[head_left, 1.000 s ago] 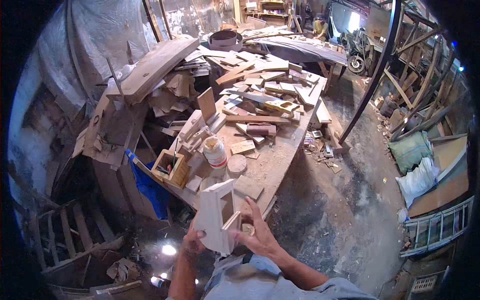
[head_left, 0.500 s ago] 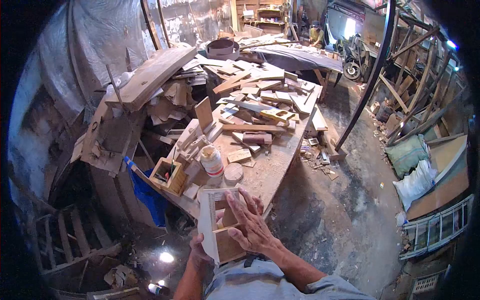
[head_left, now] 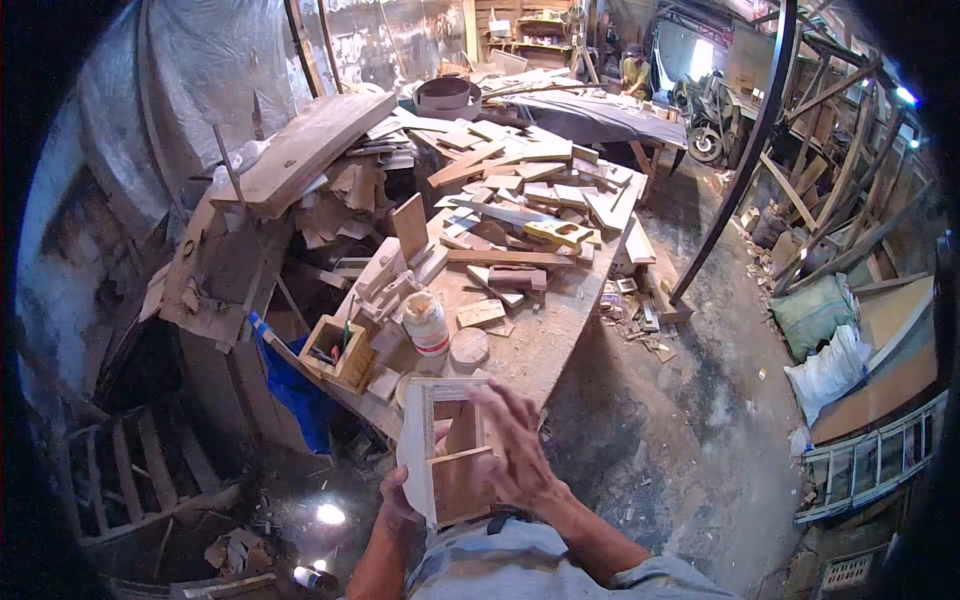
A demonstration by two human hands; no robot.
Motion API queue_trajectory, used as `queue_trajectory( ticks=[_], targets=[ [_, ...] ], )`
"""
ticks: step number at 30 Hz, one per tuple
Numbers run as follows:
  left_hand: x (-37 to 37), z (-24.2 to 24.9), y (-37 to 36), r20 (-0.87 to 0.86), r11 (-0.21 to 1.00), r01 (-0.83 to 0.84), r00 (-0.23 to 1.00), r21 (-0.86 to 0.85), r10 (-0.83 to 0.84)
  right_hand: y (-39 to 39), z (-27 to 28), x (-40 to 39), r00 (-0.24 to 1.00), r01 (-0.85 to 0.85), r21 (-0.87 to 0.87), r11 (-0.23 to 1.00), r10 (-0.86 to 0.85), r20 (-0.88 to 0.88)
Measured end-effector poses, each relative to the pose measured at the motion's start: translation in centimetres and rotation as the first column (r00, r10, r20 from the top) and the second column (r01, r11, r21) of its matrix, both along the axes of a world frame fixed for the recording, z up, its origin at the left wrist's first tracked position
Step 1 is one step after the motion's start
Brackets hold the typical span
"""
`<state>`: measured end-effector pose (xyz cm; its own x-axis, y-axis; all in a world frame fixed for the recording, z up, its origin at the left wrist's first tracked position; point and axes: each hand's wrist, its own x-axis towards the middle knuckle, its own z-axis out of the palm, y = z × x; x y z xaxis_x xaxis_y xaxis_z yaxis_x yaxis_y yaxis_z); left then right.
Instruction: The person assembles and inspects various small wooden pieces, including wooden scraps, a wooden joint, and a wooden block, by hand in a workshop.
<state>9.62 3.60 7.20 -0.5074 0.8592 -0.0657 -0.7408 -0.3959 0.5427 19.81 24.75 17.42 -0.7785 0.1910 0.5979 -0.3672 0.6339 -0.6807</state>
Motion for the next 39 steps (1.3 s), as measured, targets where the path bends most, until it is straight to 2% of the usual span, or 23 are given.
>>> queue_trajectory(
  ticks=[3,6,7,9,12,13,16,20,23,26,29,35,39],
  targets=[
    [0.1,0.2,-1.3,0.021,0.977,-0.134,0.99,-0.165,0.139,1.8,-0.4,0.4,0.992,0.117,-0.106,0.987,-0.121,-0.029],
    [-1.2,5.8,0.8,-0.319,0.944,-0.273,0.925,-0.183,0.206,4.2,-2.6,1.4,0.956,0.293,-0.127,0.948,-0.29,0.041],
    [-1.7,6.0,0.9,-0.467,0.883,-0.367,0.861,-0.294,0.202,4.9,-3.0,1.9,0.942,0.334,-0.125,0.934,-0.328,0.07],
    [-2.7,6.3,0.6,-0.724,0.694,-0.574,0.681,-0.434,0.11,6.0,-4.1,2.8,0.918,0.397,-0.132,0.908,-0.391,0.072],
    [-2.7,7.6,1.0,-0.896,0.466,-0.766,0.398,-0.443,-0.198,6.3,-5.8,4.2,0.889,0.456,-0.188,0.87,-0.434,0.148],
    [-3.0,6.7,1.2,-0.896,0.481,-0.756,0.396,-0.443,-0.203,6.2,-6.1,4.5,0.885,0.461,-0.181,0.869,-0.434,0.17],
    [-1.9,7.7,3.0,-0.888,0.372,-0.829,0.284,-0.417,-0.362,5.8,-6.9,5.4,0.873,0.471,-0.169,0.866,-0.432,0.226],
    [-1.1,8.4,5.1,-0.822,0.311,-0.839,0.247,-0.446,-0.513,5.5,-7.3,6.0,0.865,0.478,-0.154,0.865,-0.432,0.256],
    [-1.3,7.4,5.7,-0.796,0.322,-0.845,0.181,-0.426,-0.577,5.4,-7.2,6.2,0.862,0.482,-0.16,0.862,-0.433,0.262],
    [-1.5,6.5,6.2,-0.796,0.337,-0.863,0.117,-0.378,-0.593,5.5,-7.4,6.4,0.865,0.479,-0.173,0.861,-0.43,0.258],
    [-1.4,6.6,6.9,-0.775,0.308,-0.874,0.114,-0.376,-0.622,5.6,-7.2,6.6,0.871,0.469,-0.178,0.865,-0.42,0.255],
    [-1.3,5.3,7.5,-0.792,0.352,-0.868,0.074,-0.351,-0.606,5.4,-7.1,6.7,0.878,0.457,-0.184,0.87,-0.408,0.251],
    [-1.1,5.7,7.7,-0.774,0.34,-0.867,0.078,-0.364,-0.628,5.1,-7.0,6.7,0.878,0.455,-0.182,0.872,-0.405,0.253]
  ],
)
